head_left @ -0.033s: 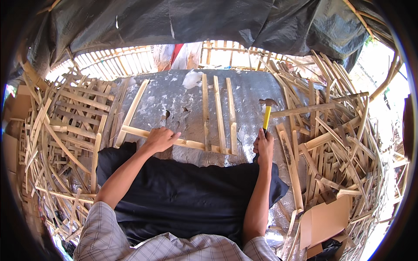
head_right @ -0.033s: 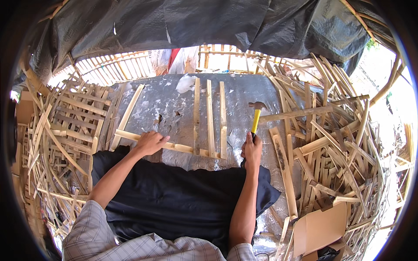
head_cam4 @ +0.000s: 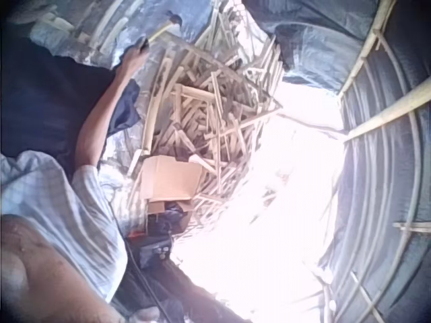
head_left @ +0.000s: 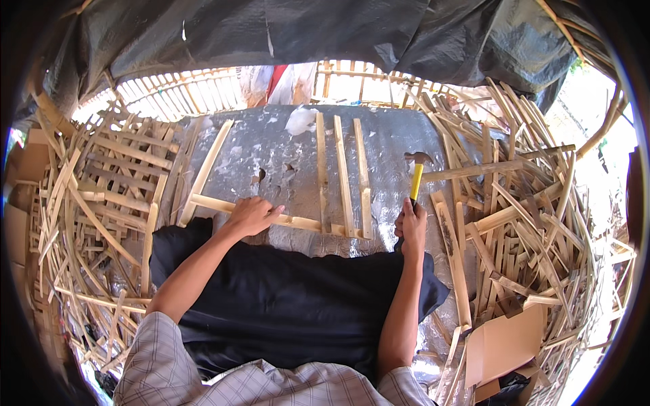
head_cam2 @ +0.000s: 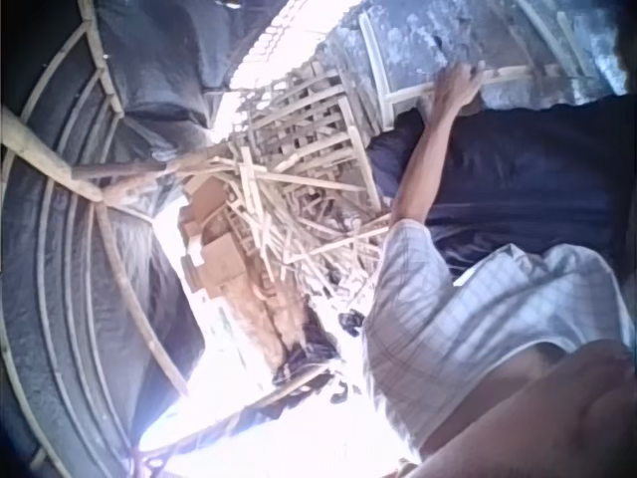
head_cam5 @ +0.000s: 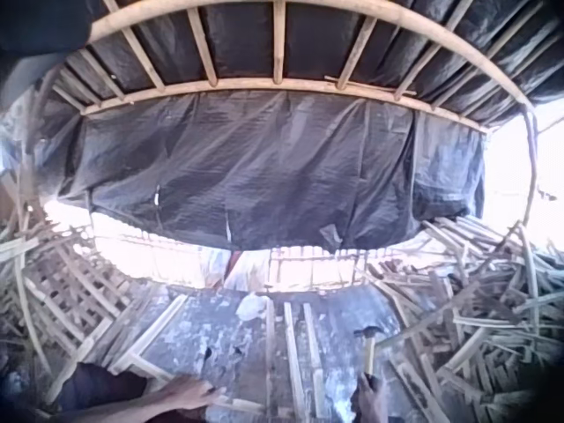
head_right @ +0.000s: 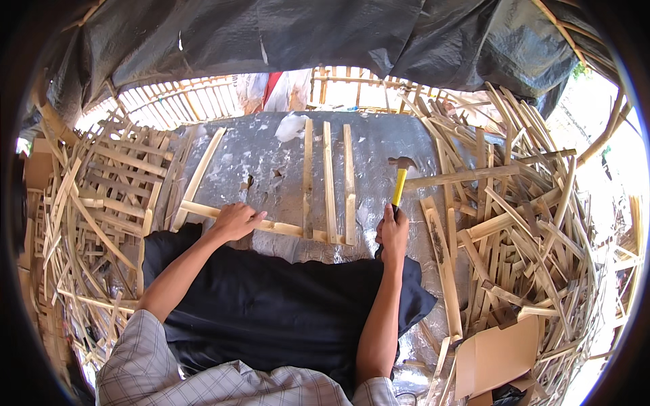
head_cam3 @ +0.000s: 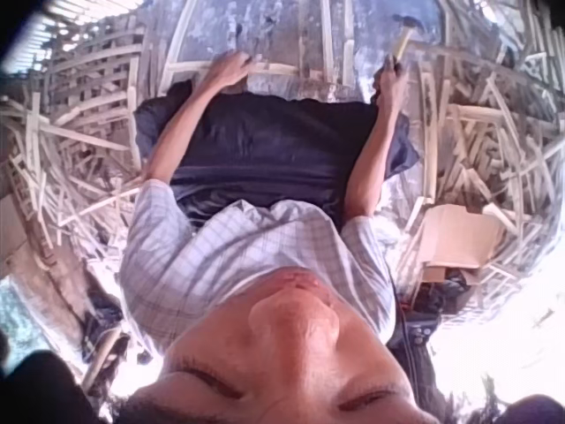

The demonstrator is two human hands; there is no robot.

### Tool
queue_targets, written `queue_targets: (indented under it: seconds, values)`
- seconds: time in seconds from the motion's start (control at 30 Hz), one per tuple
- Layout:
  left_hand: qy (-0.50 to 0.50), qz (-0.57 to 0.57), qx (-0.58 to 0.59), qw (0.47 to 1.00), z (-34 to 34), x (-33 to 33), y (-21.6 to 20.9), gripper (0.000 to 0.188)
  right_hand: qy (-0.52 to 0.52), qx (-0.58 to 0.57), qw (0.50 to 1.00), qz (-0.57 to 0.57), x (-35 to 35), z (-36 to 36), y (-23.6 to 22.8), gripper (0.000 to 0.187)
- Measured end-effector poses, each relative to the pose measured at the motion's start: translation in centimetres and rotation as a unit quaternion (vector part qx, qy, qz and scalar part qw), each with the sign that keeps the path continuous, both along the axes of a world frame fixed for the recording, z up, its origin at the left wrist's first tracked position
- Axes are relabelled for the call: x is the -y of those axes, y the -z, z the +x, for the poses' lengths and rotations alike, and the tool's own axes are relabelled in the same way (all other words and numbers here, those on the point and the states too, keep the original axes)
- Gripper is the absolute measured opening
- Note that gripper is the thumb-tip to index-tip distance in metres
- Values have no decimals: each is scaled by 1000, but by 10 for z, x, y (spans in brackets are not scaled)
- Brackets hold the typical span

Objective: The person nails thin bamboo strips onto a wooden frame using a hammer, positioning the strips and driving nails into them.

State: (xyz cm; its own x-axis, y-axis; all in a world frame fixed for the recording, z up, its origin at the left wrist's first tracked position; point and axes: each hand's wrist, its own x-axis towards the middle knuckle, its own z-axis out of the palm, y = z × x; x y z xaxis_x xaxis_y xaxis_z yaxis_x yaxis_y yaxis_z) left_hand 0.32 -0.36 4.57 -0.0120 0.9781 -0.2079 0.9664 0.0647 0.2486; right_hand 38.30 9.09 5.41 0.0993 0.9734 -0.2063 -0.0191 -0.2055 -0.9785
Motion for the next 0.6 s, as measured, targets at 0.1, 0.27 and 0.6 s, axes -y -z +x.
queue_targets:
  seconds: [0.1,0.27,0.6]
  values:
    - [-25,-20,60,998,-18,-2,19,66,-12,-24,999,-20,2,-5,-2,34]
    - [-11,1,34,999,-23,-3,16,68,2,-23,1000,-19,1,2,3,35]
    - [-108,-229,145,956,-30,-4,11,63,-14,36,999,-34,0,0,5,32]
